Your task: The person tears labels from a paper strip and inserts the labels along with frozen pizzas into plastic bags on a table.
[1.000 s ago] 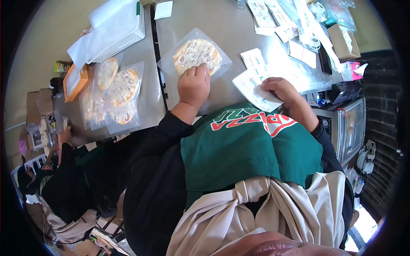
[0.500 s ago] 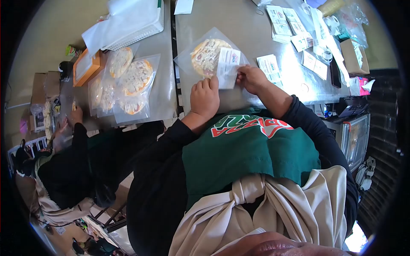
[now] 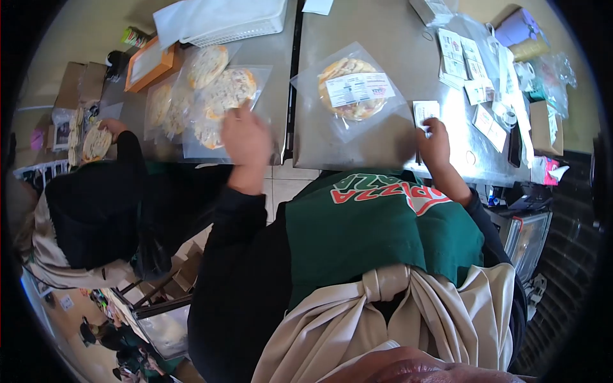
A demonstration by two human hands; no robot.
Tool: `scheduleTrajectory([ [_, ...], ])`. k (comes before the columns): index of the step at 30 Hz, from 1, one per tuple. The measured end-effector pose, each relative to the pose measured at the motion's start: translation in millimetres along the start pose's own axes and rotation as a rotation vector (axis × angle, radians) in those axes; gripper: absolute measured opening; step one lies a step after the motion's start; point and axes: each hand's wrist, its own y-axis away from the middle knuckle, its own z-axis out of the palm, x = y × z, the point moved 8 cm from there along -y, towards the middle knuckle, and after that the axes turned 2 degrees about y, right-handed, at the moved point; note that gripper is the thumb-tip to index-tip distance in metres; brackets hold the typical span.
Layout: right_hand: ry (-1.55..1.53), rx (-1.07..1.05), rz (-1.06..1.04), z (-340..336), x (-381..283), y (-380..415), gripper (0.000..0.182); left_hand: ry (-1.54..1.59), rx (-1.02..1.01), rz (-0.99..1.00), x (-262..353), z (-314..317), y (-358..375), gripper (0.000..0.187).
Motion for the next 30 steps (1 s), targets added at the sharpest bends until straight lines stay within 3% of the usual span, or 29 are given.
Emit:
scheduleTrajectory([
  [2,0.297,0.057,0.046,-22.1,4.9,13.7,0.054,-0.348,0.052,-0.102,-46.0,-14.1,-13.4,0.044],
  [3,0.328,0.023,0.129,-25.5,11.4,18.4,0.057,-0.507,0.074,-0.144,-67.4,-13.6,-15.3,0.048],
  [7,0.304,-0.104,0.26,-22.6,41.8,20.5,0.06,-0.447,0.095,-0.01,-105.8,-3.7,-26.9,0.036],
  [9,0.109,-0.158,0.366,-16.1,65.2,15.4,0.055,-0.337,0.132,0.101,-106.6,-2.1,-35.8,0.027],
  [10,0.008,-0.18,0.414,-11.1,77.7,11.2,0.052,-0.322,0.12,0.151,-93.2,-8.9,-45.3,0.023],
  [11,0.001,-0.095,0.364,-9.6,88.8,6.2,0.038,-0.306,0.104,0.202,-81.7,-18.4,-55.9,0.02],
  [15,-0.066,-0.133,0.429,-15.9,94.7,4.8,0.027,-0.131,0.165,0.336,-14.0,-68.5,-89.5,0.015],
  [18,-0.076,-0.147,0.373,-13.6,99.0,5.1,0.026,0.344,0.214,0.234,15.2,-98.1,-111.2,0.014],
  [20,-0.086,-0.104,0.363,-18.7,95.9,7.9,0.024,0.372,0.104,0.171,40.4,-102.8,-120.9,0.016],
  [21,-0.091,-0.081,0.359,-22.0,93.1,9.1,0.023,0.385,0.049,0.14,53.0,-100.0,-121.4,0.016],
  [24,-0.23,-0.068,0.377,-32.0,87.6,14.8,0.021,0.332,0.106,0.336,113.9,-88.7,-99.7,0.017],
  [27,-0.793,-0.01,0.465,-37.7,85.8,23.8,0.019,0.208,0.104,0.49,161.8,-40.1,-67.4,0.018],
  [30,-1.093,-0.185,0.51,-45.7,65.3,32.7,0.019,0.151,-0.063,0.567,195.1,8.7,-31.5,0.023],
])
